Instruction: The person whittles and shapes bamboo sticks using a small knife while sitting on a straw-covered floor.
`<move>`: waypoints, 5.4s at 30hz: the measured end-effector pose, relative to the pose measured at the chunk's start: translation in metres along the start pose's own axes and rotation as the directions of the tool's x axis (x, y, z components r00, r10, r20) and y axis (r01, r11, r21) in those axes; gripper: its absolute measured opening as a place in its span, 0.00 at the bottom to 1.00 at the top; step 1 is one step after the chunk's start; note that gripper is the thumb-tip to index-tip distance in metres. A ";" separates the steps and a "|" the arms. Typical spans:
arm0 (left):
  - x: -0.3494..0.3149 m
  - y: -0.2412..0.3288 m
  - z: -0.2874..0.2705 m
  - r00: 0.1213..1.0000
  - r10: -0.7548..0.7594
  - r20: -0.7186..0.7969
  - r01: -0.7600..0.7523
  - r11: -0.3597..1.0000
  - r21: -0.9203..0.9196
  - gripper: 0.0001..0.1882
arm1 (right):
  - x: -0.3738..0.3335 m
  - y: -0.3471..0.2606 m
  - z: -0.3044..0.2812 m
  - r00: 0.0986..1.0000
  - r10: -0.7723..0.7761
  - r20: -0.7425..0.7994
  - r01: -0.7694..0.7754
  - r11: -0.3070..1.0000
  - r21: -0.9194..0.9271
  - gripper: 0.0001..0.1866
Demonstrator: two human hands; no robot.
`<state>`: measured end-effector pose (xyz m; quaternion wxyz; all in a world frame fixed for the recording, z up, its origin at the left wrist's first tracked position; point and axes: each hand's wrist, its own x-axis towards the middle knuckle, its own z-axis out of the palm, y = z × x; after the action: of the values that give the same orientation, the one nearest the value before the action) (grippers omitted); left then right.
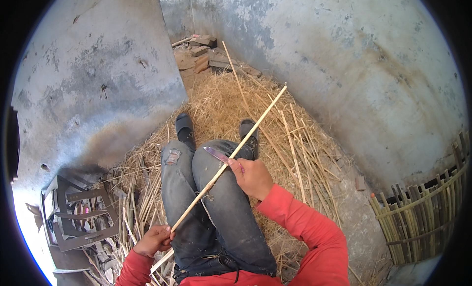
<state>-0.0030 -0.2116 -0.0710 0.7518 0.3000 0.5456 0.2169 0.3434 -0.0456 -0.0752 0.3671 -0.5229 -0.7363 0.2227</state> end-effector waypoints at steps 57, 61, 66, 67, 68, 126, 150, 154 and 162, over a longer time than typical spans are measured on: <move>-0.026 -0.073 -0.021 0.937 -0.192 0.292 0.319 0.812 -0.488 0.17 | 0.152 0.100 -0.055 0.958 0.185 -0.221 -0.223 0.961 -0.163 0.33; -0.026 -0.063 -0.009 0.935 -0.169 0.312 0.310 0.817 -0.487 0.17 | 0.102 0.046 -0.028 0.986 0.165 -0.025 -0.167 0.977 -0.130 0.34; -0.026 -0.057 0.000 0.960 -0.122 0.254 0.225 0.874 -0.430 0.17 | 0.049 0.018 -0.013 0.992 0.108 0.067 -0.103 0.991 -0.085 0.33; -0.024 -0.055 0.003 0.961 -0.116 0.250 0.218 0.876 -0.431 0.17 | 0.038 0.009 -0.010 0.990 0.107 0.091 -0.104 0.994 -0.042 0.32; -0.019 -0.051 0.007 0.963 -0.108 0.247 0.209 0.877 -0.432 0.17 | 0.027 -0.002 -0.008 0.988 0.104 0.114 -0.104 0.995 -0.001 0.32; -0.045 -0.053 -0.027 0.986 0.128 -0.104 -0.123 0.991 0.050 0.21 | 0.141 0.094 -0.064 0.922 0.123 -0.368 -0.161 0.984 -0.074 0.33; -0.003 0.047 0.080 0.439 0.886 -0.150 -0.134 0.230 0.964 0.16 | 0.021 -0.010 -0.002 0.992 0.119 0.036 -0.121 0.991 0.065 0.26; 0.005 0.074 0.134 0.294 0.935 0.199 -0.506 -0.024 0.862 0.25 | 0.024 -0.023 0.010 0.978 0.205 0.038 -0.209 0.964 0.164 0.24; 0.070 -0.022 0.279 0.224 0.498 0.838 -0.959 -0.041 0.281 0.20 | 0.015 -0.034 0.029 0.976 0.149 -0.158 -0.129 0.983 0.129 0.20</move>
<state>0.2835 -0.2412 -0.0716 0.3669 0.8937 0.0831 0.2444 0.2974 -0.0419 -0.0644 0.4412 -0.5675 -0.6500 0.2464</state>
